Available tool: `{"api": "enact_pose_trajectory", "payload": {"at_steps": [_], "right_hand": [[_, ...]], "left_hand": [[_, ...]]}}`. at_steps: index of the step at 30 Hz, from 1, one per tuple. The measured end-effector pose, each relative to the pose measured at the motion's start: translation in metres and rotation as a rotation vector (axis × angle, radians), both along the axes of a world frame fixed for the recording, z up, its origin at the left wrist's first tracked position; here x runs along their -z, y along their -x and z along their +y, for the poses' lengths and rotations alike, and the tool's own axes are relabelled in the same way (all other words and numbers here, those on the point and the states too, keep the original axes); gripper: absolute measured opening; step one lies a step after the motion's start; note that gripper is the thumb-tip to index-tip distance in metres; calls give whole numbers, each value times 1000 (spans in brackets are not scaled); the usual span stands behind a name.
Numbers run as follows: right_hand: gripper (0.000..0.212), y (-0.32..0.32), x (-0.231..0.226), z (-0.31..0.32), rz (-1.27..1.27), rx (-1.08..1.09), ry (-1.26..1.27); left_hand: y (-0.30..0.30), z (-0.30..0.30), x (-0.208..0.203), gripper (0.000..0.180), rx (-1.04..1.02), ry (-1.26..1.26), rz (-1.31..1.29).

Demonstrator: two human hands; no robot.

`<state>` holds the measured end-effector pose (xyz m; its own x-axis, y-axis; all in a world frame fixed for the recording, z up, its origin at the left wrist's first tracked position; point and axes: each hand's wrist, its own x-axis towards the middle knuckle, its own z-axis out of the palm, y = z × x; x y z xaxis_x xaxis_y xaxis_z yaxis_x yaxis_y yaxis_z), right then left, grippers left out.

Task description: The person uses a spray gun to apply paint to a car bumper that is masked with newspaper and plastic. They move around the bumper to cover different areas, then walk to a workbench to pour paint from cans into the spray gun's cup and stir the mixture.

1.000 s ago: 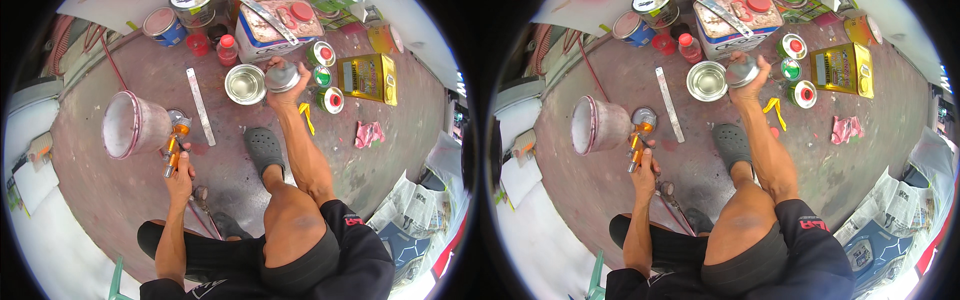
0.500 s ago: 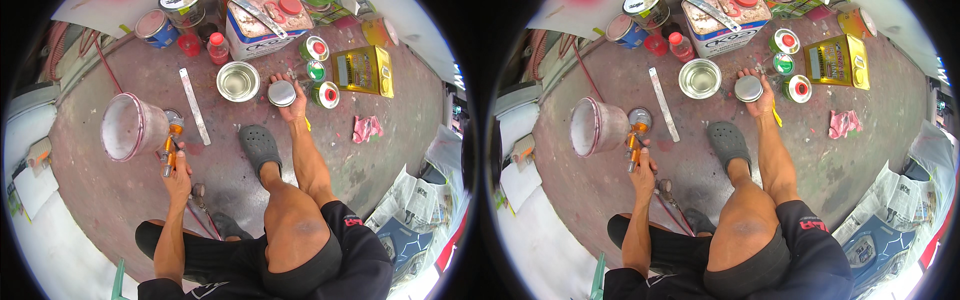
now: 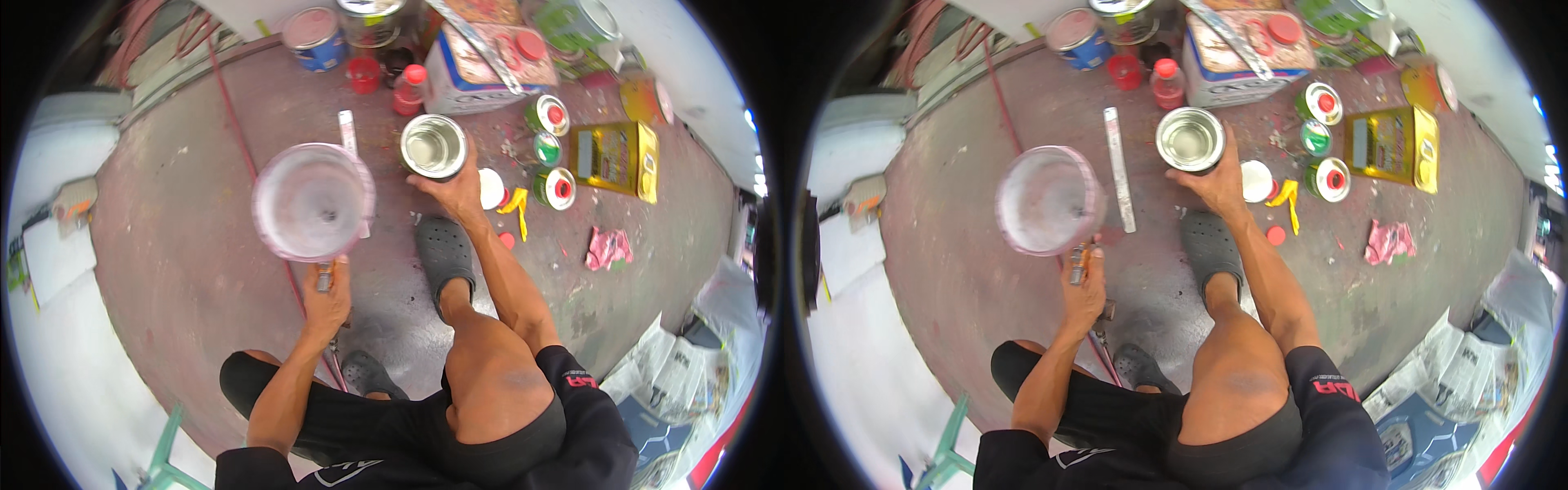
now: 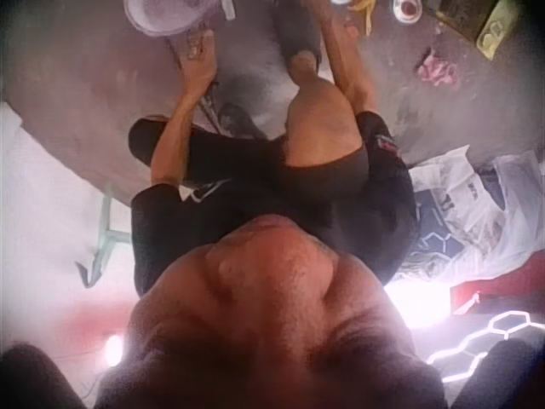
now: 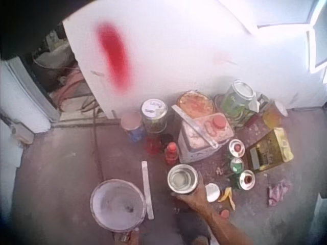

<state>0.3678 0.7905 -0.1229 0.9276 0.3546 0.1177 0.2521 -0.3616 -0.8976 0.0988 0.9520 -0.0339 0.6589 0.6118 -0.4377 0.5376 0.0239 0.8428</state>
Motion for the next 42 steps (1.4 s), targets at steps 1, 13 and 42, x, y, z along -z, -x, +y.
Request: {"api": "enact_pose_trajectory", "payload": {"at_steps": [1, 13, 42], "right_hand": [[104, -1, -2, 5, 78, -25, -80], [109, 14, -195, -42, -218, -124, 221], [99, 49, -367, -41, -972, -288, 696]], "left_hand": [[0, -7, 0, 22, -11, -122, -138], [6, -14, -4, 57, 197, -139, -164], [-10, -41, -34, 58, 381, -48, -219]]}}
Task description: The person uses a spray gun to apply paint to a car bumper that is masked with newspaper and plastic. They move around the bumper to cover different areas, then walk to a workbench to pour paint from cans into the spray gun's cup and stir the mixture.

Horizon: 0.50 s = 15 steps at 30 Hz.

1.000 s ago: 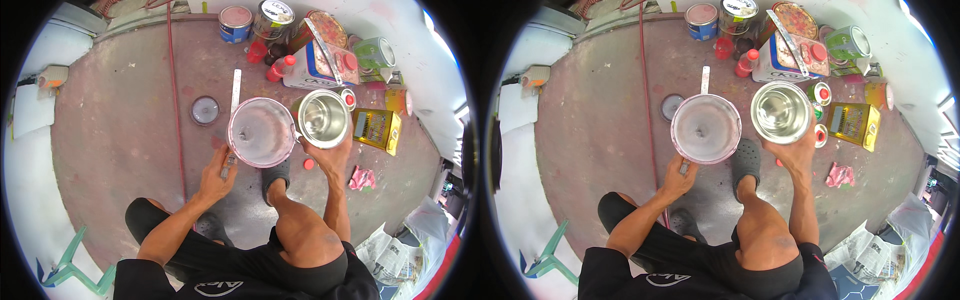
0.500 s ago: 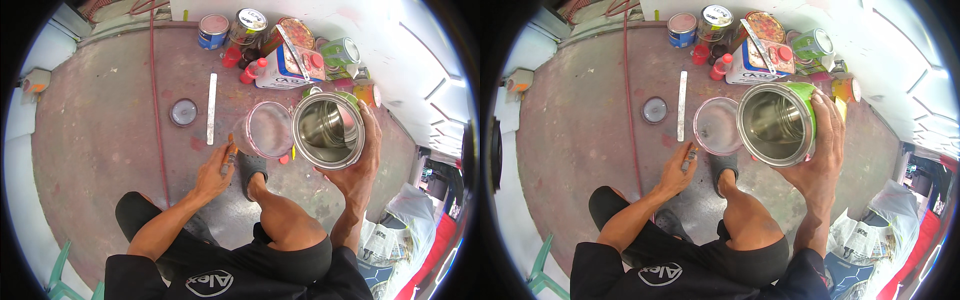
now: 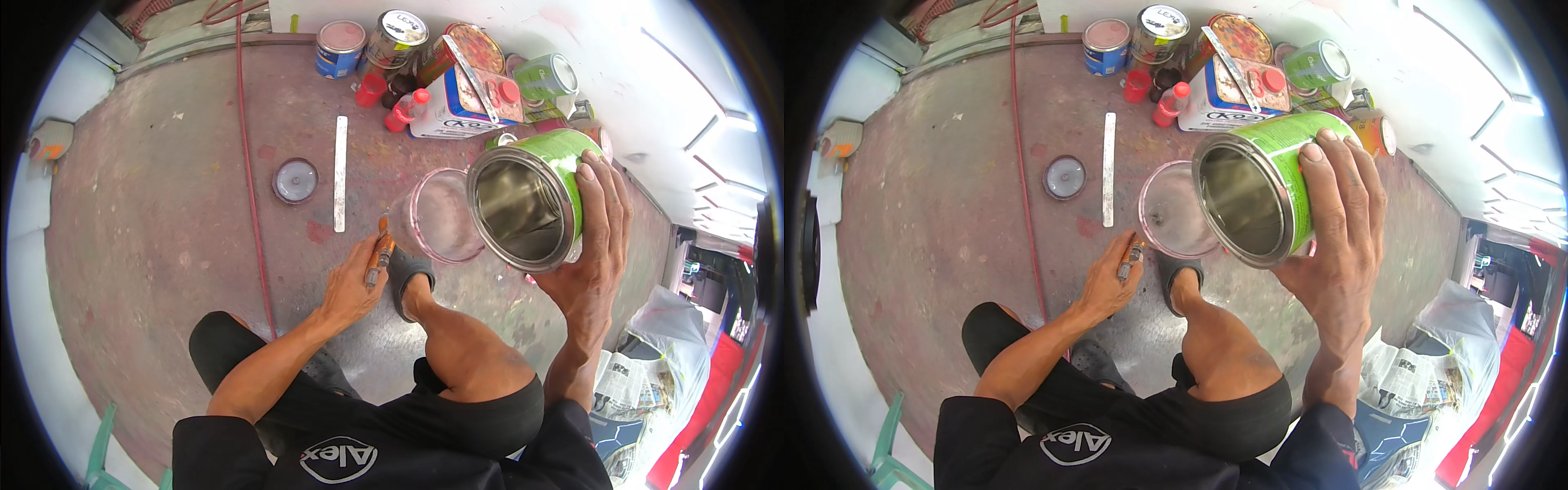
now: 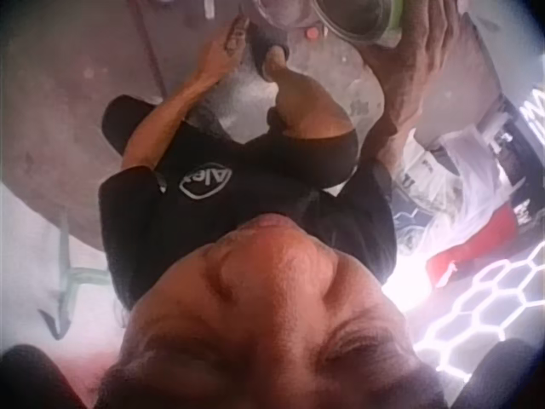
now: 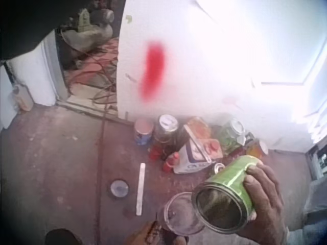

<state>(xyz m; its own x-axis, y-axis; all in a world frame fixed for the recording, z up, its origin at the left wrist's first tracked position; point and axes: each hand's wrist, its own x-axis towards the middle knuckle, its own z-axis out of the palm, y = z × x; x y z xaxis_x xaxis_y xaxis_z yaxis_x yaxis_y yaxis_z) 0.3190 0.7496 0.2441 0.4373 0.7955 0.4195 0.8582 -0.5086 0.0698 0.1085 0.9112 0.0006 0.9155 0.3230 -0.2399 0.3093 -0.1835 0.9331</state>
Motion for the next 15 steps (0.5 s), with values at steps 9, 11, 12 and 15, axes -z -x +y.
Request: {"api": "enact_pose_trajectory", "payload": {"at_steps": [9, 11, 12, 15], "right_hand": [[90, 0, 0, -2, -63, -21, -40], [88, 0, 0, -3, -68, -28, -36], [87, 0, -1, -3, -71, -33, -30], [85, 1, -4, -5, -76, -51, -3]], "left_hand": [[3, -4, 6, 59, -11, -31, -47], [4, -4, 14, 67, -2, -68, -82], [5, -5, 17, 66, -5, -63, -85], [5, -6, 20, 66, -8, -48, -94]]}}
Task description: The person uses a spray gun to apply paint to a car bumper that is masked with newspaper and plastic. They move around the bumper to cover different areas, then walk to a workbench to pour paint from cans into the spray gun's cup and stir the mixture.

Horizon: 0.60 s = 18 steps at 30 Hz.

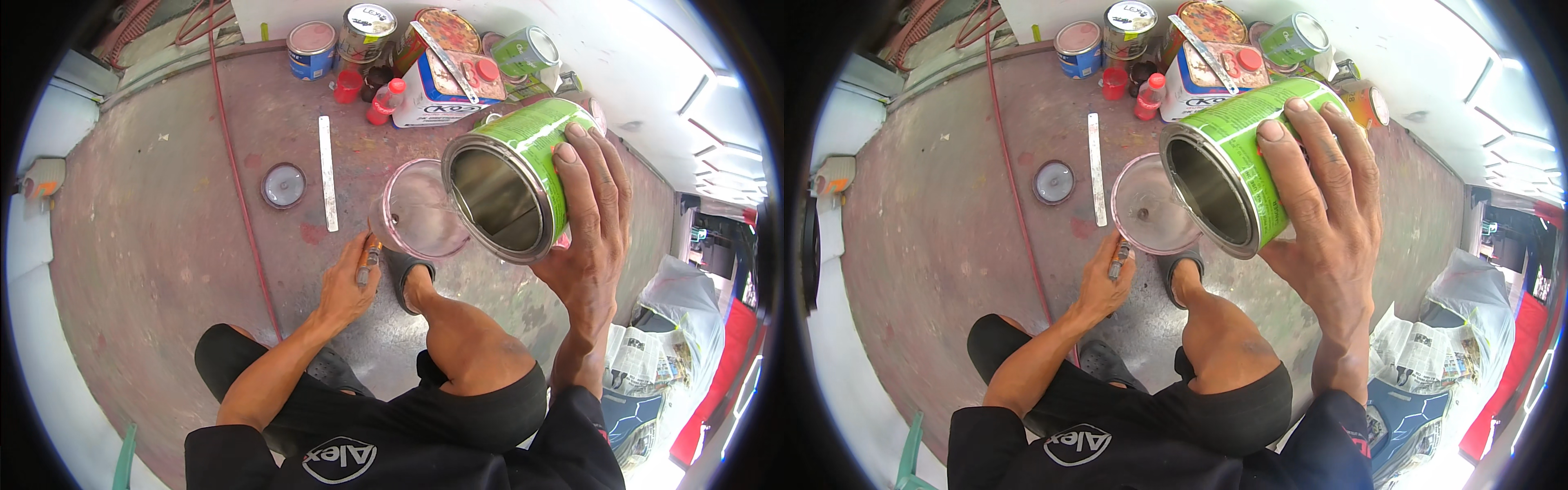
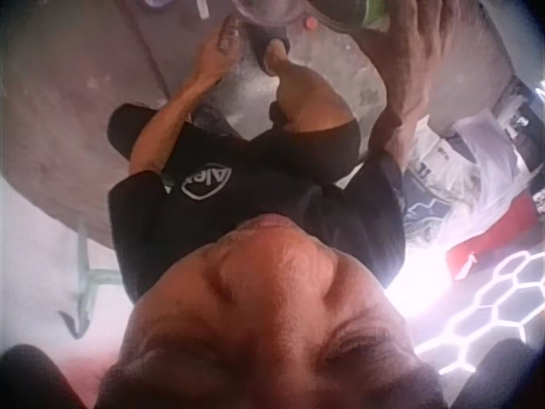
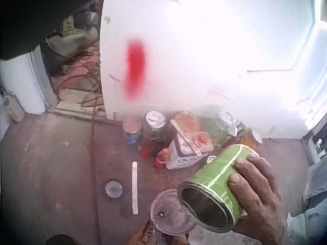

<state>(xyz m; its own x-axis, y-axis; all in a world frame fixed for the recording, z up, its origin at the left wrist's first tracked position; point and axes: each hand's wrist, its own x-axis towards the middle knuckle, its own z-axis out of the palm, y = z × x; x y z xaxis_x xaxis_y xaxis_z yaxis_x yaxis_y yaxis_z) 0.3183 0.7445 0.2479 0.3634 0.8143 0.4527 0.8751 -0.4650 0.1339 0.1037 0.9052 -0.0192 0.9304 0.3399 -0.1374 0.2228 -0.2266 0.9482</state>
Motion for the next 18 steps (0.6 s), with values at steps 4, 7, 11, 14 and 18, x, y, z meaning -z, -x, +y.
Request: {"api": "enact_pose_trajectory", "payload": {"at_steps": [4, 7, 11, 14, 18], "right_hand": [[87, 2, -2, -2, -1, -1, 7], [89, 2, -3, -2, 6, -5, 9], [91, 2, -3, -3, -3, 0, -3], [92, 0, 1, -3, -10, -2, -51], [93, -1, 1, -3, -13, -19, -50]], "left_hand": [[-1, 2, -6, 66, 17, 13, 19], [0, 2, -6, 66, 19, 10, 17], [0, 1, -6, 67, 22, 0, 3], [0, 1, -2, 67, 27, -2, -7], [0, 1, -3, 67, 38, 15, 11]]}}
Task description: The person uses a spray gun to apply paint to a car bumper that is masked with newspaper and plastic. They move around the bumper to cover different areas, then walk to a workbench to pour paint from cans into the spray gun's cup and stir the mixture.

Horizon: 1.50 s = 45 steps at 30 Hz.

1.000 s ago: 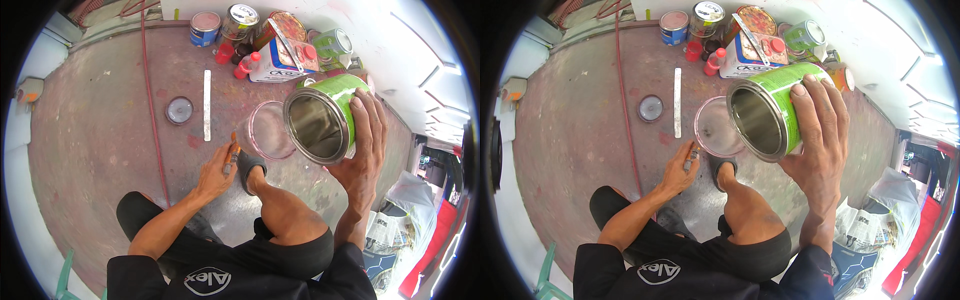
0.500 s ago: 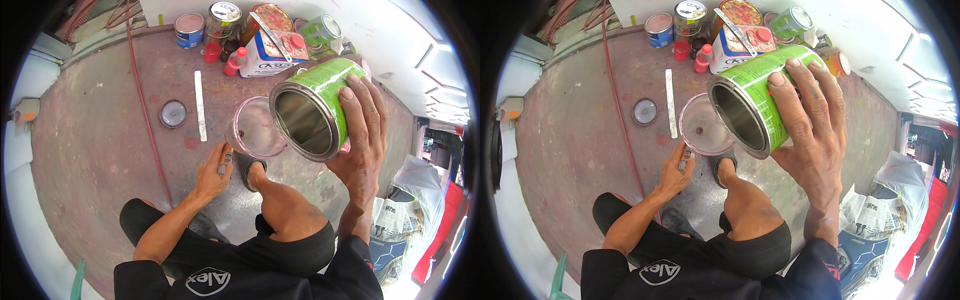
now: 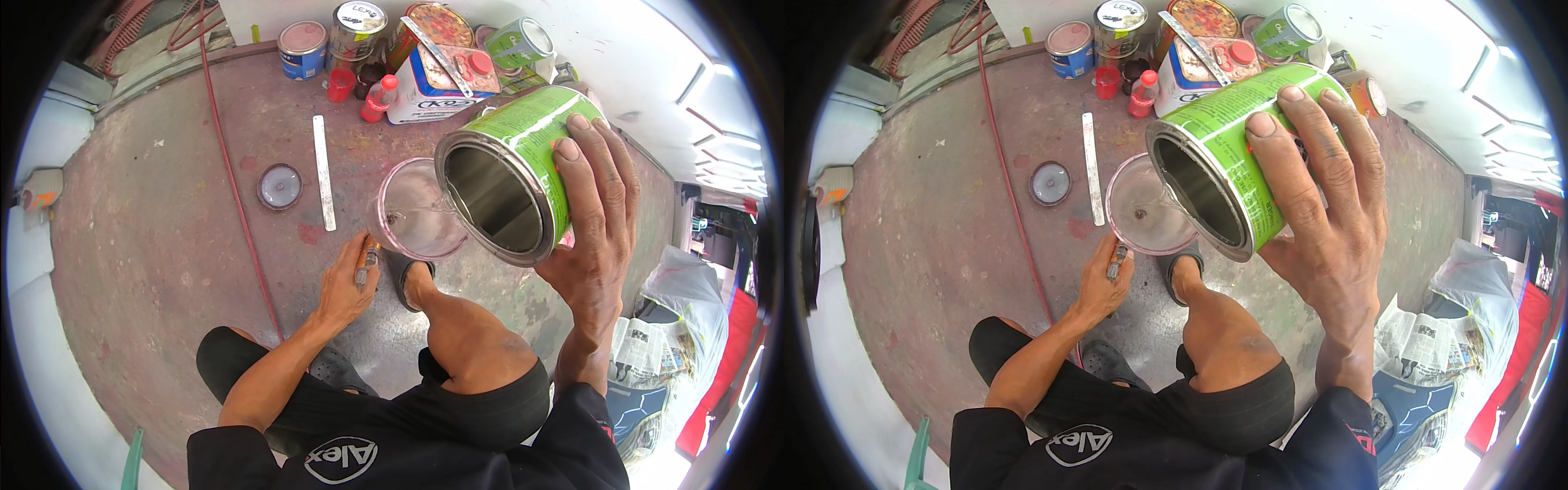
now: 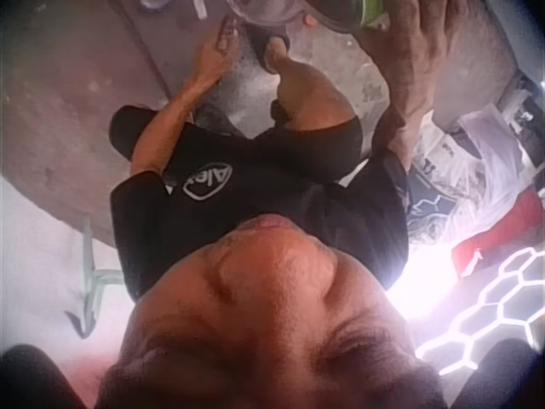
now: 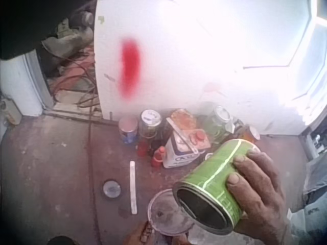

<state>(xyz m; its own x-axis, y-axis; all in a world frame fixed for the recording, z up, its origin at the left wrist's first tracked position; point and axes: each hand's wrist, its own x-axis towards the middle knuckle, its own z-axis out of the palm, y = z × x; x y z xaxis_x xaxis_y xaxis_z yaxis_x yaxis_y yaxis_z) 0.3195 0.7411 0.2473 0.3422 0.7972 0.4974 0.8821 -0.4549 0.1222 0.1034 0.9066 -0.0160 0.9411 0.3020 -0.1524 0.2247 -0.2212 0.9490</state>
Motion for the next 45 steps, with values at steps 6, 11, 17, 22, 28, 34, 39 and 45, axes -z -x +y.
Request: {"api": "enact_pose_trajectory", "payload": {"at_steps": [6, 11, 17, 22, 28, 34, 39, 45], "right_hand": [[92, 2, -7, 3, -2, -6, 51], [93, -1, -2, 3, 25, 6, -2], [94, -2, 0, 2, 64, 32, 0], [94, -3, 1, 1, 44, 44, 19], [95, -7, 4, -1, 37, 23, 14], [94, -9, 6, -2, 17, 2, 17], [96, -6, 2, 3, 99, 17, 9], [120, -1, 25, -13, 568, 129, -199]], "left_hand": [[-1, 0, 0, 66, 1, 1, -7], [-2, 0, -1, 66, 19, 7, 23], [-1, 0, 4, 66, 14, 14, 25], [-3, 0, 3, 65, 12, 3, 29], [-4, -1, 5, 65, -6, -16, 16], [-6, -3, 5, 64, -2, -14, 25], [-3, 1, 4, 63, -15, -34, 13], [-4, 6, 2, 58, 15, 43, 50]]}}
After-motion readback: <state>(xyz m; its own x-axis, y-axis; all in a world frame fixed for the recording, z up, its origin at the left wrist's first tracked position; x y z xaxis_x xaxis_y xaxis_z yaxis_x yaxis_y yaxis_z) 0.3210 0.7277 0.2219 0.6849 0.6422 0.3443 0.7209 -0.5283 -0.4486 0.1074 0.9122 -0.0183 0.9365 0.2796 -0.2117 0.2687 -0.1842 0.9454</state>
